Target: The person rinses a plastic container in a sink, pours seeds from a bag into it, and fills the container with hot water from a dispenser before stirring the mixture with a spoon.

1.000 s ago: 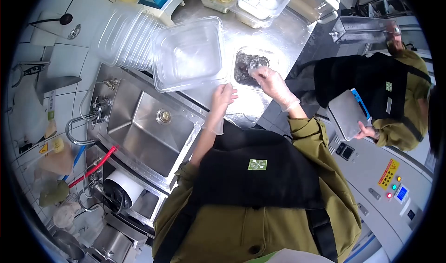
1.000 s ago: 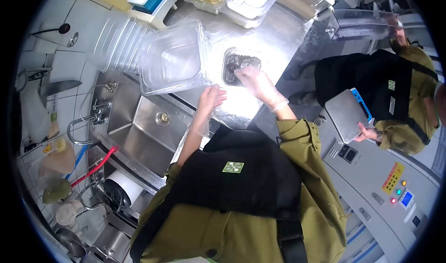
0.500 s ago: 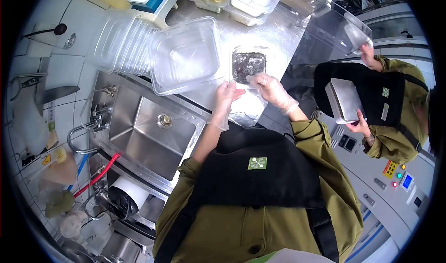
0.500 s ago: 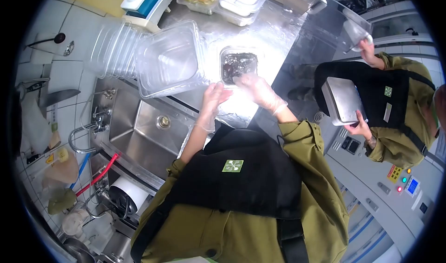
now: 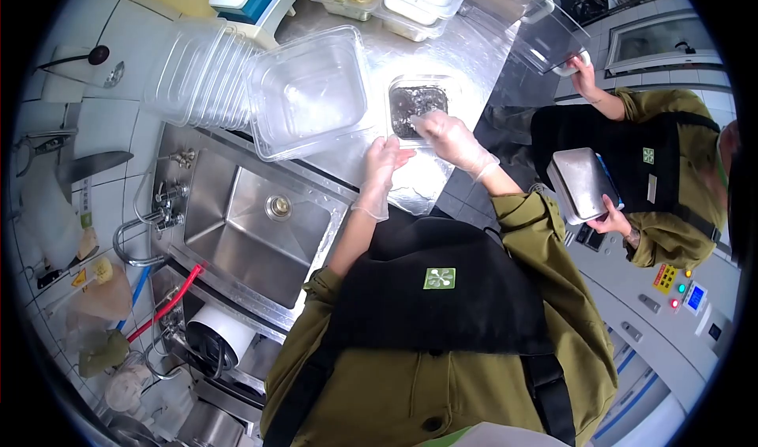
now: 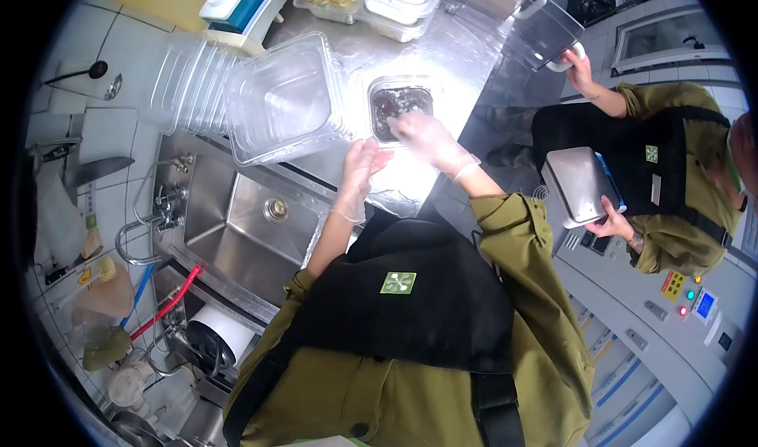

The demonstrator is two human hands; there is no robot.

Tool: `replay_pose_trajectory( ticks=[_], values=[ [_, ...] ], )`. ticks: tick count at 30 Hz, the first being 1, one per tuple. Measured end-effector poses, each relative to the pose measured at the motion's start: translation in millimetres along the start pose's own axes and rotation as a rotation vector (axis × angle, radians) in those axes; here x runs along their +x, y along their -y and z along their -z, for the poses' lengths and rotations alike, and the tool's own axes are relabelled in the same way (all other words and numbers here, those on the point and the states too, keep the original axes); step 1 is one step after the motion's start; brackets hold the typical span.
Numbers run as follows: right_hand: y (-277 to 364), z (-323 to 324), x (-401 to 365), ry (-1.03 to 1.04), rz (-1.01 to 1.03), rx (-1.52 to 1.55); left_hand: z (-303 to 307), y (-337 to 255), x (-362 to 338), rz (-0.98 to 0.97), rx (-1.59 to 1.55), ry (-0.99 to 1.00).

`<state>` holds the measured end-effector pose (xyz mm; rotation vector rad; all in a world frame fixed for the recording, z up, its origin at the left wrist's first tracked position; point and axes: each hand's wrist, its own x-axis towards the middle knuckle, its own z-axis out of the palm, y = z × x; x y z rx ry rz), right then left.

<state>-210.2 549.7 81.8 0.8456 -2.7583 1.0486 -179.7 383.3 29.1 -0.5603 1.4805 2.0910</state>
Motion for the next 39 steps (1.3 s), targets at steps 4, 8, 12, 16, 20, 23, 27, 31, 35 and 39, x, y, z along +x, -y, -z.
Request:
replay_pose_trajectory(
  ticks=[4,8,12,16,20,23,27,31,35,39],
  values=[
    [-4,-4,1,0.161,0.169,-0.149,-3,0,1,0.010,-0.013,-0.007],
    [2,3,0,0.134,0.156,-0.283,-3,8,7,-0.042,-0.072,-0.039],
    [3,19,-8,0.180,0.021,-0.315,-7,10,7,-0.040,-0.101,-0.067],
    [9,25,-14,0.125,-0.070,-0.237,-10,11,5,-0.043,-0.134,-0.071],
    [22,22,-23,0.128,-0.145,-0.178,-11,11,2,-0.050,-0.136,-0.063],
    [29,21,-26,0.086,-0.070,-0.123,-12,12,-2,-0.049,-0.139,-0.060],
    [24,11,-21,0.151,-0.029,-0.121,-12,11,-2,-0.053,-0.156,-0.045],
    [13,8,-9,0.091,0.036,-0.164,-11,12,1,-0.059,-0.145,-0.039],
    [7,6,-9,0.017,-0.004,-0.165,-11,12,0,-0.068,-0.141,-0.040],
    [22,11,-18,0.076,-0.047,-0.103,-11,13,2,-0.053,-0.131,-0.052]
  ],
)
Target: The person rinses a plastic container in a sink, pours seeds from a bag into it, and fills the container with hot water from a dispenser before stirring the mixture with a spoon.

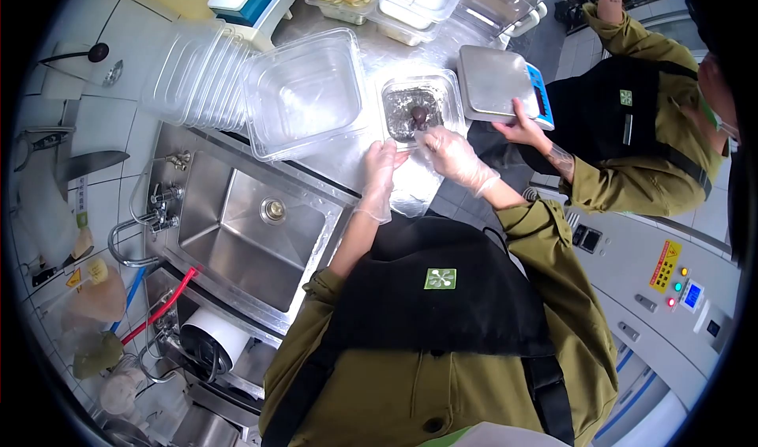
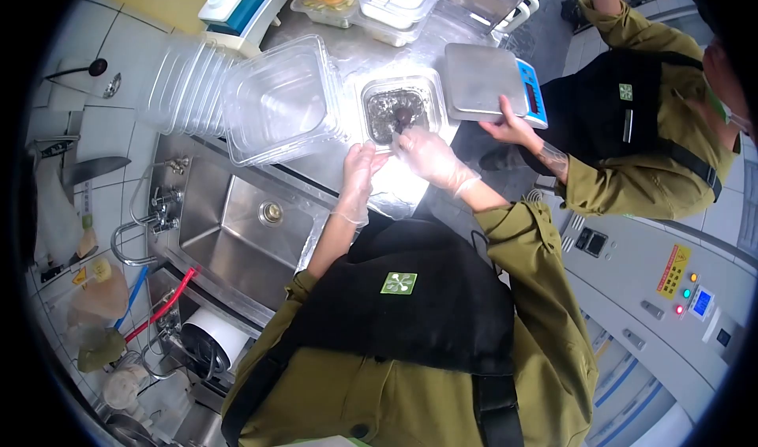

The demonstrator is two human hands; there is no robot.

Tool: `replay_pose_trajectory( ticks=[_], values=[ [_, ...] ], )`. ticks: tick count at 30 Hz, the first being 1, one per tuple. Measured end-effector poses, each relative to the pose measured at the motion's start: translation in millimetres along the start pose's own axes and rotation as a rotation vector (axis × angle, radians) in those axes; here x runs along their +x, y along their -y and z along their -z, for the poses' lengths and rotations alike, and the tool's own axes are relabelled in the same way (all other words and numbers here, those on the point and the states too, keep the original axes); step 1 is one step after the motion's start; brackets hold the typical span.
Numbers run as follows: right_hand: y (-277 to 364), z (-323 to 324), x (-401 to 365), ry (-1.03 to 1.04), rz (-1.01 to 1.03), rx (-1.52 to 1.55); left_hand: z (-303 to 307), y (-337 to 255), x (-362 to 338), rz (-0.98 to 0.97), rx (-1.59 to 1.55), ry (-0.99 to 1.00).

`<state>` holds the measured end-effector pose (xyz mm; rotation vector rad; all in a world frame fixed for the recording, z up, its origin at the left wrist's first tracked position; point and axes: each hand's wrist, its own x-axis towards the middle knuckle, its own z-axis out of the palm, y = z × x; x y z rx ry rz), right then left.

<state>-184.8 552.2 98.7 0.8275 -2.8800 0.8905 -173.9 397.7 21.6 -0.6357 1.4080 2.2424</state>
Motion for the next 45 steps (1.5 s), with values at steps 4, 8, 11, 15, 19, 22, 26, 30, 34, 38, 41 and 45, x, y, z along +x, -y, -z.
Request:
replay_pose_trajectory(
  ticks=[4,8,11,15,19,22,26,30,34,38,41,45],
  values=[
    [8,-2,-1,0.028,-0.023,0.092,1,2,-1,-0.013,-0.032,0.015],
    [6,-5,-3,0.012,0.048,0.137,4,7,-6,-0.032,-0.040,-0.003],
    [4,-5,-5,0.008,0.079,0.106,2,8,-15,-0.027,-0.040,-0.018],
    [-4,-3,-5,-0.032,0.067,0.003,0,15,-25,-0.014,-0.027,-0.003],
    [-17,-7,-12,-0.095,0.098,-0.070,-4,15,-39,0.004,-0.019,-0.026],
    [-13,0,-21,-0.039,0.085,-0.066,-8,21,-48,-0.028,-0.035,-0.085],
    [3,-6,-44,-0.040,0.082,-0.003,-8,34,-55,-0.009,-0.110,-0.060],
    [25,-4,-42,-0.030,0.030,0.183,-9,40,-60,-0.032,-0.148,-0.078],
    [35,-3,-36,-0.032,-0.027,0.263,-12,37,-65,-0.043,-0.165,-0.092],
    [26,-4,-26,-0.066,0.028,0.237,-13,37,-64,-0.040,-0.172,-0.105],
    [4,1,-17,0.063,0.066,0.068,-11,36,-65,-0.033,-0.172,-0.100],
    [-8,13,-11,0.049,0.144,-0.074,-11,36,-67,-0.036,-0.183,-0.098]
  ],
)
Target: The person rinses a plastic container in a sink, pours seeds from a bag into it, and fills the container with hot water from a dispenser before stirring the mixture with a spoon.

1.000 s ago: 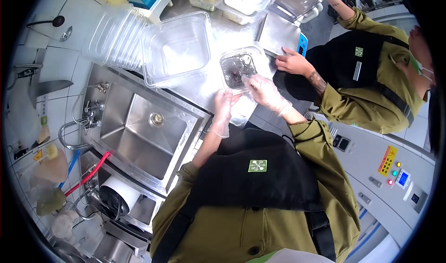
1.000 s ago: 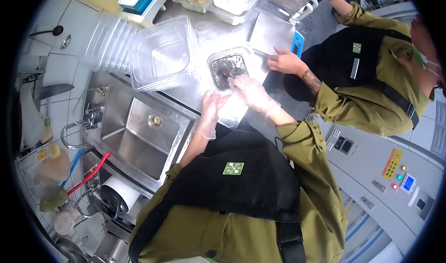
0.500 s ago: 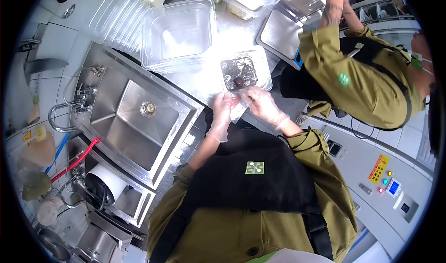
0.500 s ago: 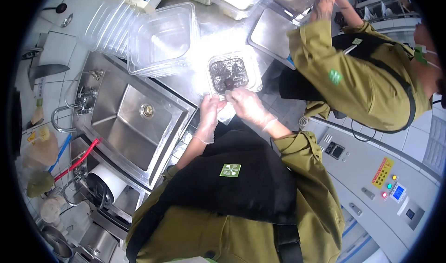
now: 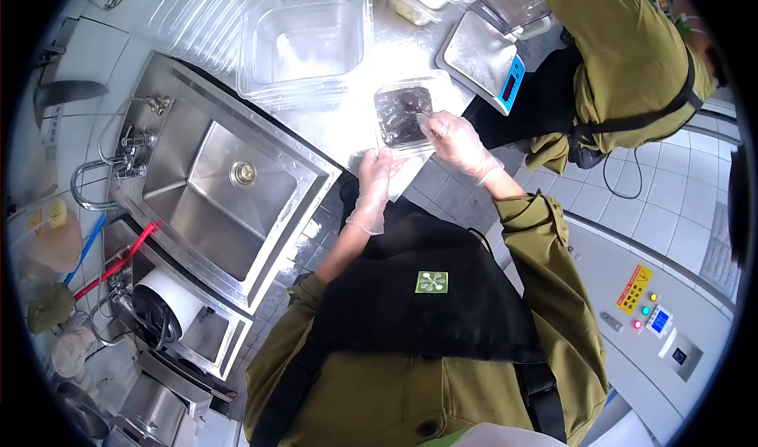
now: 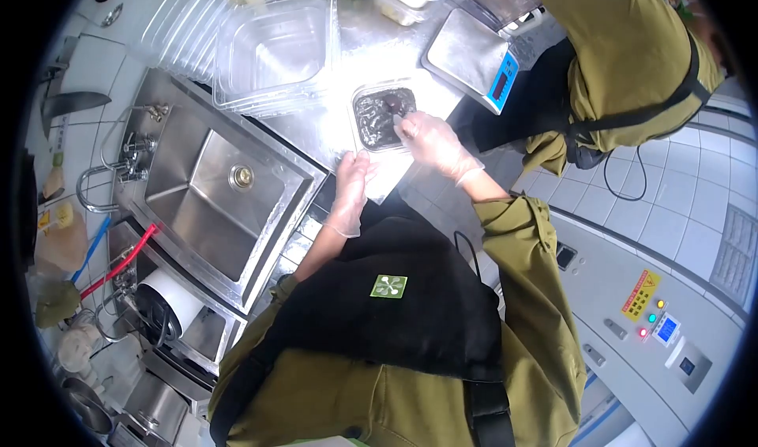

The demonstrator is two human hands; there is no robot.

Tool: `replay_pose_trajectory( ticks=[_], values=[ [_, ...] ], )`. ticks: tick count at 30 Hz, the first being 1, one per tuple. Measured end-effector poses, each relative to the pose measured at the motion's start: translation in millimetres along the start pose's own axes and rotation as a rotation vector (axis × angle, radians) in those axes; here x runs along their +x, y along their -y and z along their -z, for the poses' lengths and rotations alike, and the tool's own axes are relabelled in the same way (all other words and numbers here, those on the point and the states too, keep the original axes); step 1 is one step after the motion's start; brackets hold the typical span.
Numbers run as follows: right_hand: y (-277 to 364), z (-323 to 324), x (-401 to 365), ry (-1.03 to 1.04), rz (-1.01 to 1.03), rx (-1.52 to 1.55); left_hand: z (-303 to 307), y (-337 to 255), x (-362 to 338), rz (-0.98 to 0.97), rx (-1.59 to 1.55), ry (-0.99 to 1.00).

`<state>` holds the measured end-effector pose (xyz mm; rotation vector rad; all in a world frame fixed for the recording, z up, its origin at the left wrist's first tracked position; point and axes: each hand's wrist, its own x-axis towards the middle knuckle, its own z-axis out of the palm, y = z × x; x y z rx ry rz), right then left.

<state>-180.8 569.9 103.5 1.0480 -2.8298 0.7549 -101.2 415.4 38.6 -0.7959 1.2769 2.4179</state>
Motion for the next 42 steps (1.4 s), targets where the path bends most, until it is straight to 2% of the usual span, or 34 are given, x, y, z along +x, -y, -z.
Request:
replay_pose_trajectory(
  ticks=[3,7,11,14,18,21,26,30,31,34,42],
  values=[
    [-5,2,-10,0.018,-0.047,-0.007,0,1,-1,0.000,-0.006,0.001],
    [15,5,-21,0.053,-0.245,0.078,6,10,7,0.010,-0.003,0.010],
    [29,-8,-15,0.010,-0.302,0.277,7,12,10,-0.005,-0.036,0.034],
    [28,-23,-9,-0.015,-0.224,0.305,8,13,11,-0.031,-0.014,0.023],
    [27,-27,2,-0.076,-0.246,0.399,3,8,8,-0.046,-0.011,0.010],
    [17,-18,6,-0.148,-0.229,0.311,4,5,5,-0.043,-0.019,0.022],
    [4,-4,-9,-0.107,-0.183,0.073,3,3,4,-0.015,-0.019,0.002],
    [17,-5,-26,-0.121,-0.155,0.152,5,5,5,-0.003,-0.004,0.019],
    [22,-6,-28,-0.088,-0.189,0.178,5,6,6,-0.001,0.003,0.023],
    [31,-18,-25,-0.159,-0.280,0.363,8,6,7,-0.009,0.000,0.055],
    [16,-9,-25,-0.159,-0.197,0.130,15,4,8,0.052,0.075,0.059]
  ],
)
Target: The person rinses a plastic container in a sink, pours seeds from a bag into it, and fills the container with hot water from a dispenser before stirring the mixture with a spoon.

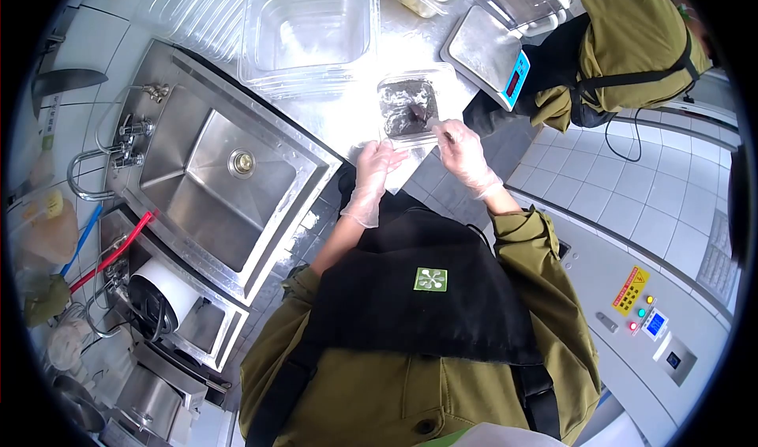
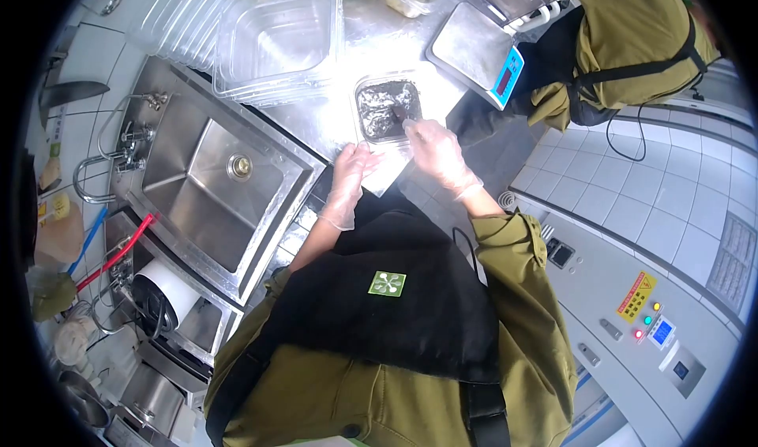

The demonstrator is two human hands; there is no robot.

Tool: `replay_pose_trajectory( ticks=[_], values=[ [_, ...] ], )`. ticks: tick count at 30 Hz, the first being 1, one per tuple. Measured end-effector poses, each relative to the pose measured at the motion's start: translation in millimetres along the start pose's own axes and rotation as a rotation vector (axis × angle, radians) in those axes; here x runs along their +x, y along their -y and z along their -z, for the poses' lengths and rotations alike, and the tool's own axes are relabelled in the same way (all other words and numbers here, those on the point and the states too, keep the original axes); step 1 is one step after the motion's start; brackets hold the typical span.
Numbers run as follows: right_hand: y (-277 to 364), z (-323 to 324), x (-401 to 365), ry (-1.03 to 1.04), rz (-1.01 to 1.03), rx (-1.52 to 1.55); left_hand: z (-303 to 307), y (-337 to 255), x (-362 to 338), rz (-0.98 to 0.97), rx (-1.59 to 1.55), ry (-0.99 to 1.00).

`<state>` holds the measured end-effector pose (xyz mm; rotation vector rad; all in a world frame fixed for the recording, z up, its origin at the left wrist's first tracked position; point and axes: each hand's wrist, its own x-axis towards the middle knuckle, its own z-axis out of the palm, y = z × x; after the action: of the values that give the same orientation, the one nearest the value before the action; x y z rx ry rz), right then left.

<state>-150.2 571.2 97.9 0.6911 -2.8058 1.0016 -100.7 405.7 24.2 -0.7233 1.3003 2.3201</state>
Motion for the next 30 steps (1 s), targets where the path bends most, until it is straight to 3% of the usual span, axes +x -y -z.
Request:
replay_pose_trajectory(
  ticks=[4,9,17,26,30],
  values=[
    [7,-8,-10,0.005,-0.058,0.152,3,3,3,0.006,0.017,0.018],
    [1,-8,-7,-0.046,-0.128,0.094,0,-1,-1,-0.015,0.003,0.005],
    [16,-12,-7,0.017,-0.112,0.122,0,-3,0,0.013,0.042,0.005],
    [-9,-12,1,-0.078,0.060,0.036,2,-3,3,0.023,0.053,0.009],
    [6,-14,-1,-0.010,-0.008,0.115,-3,-6,2,-0.009,0.005,-0.006]
  ],
)
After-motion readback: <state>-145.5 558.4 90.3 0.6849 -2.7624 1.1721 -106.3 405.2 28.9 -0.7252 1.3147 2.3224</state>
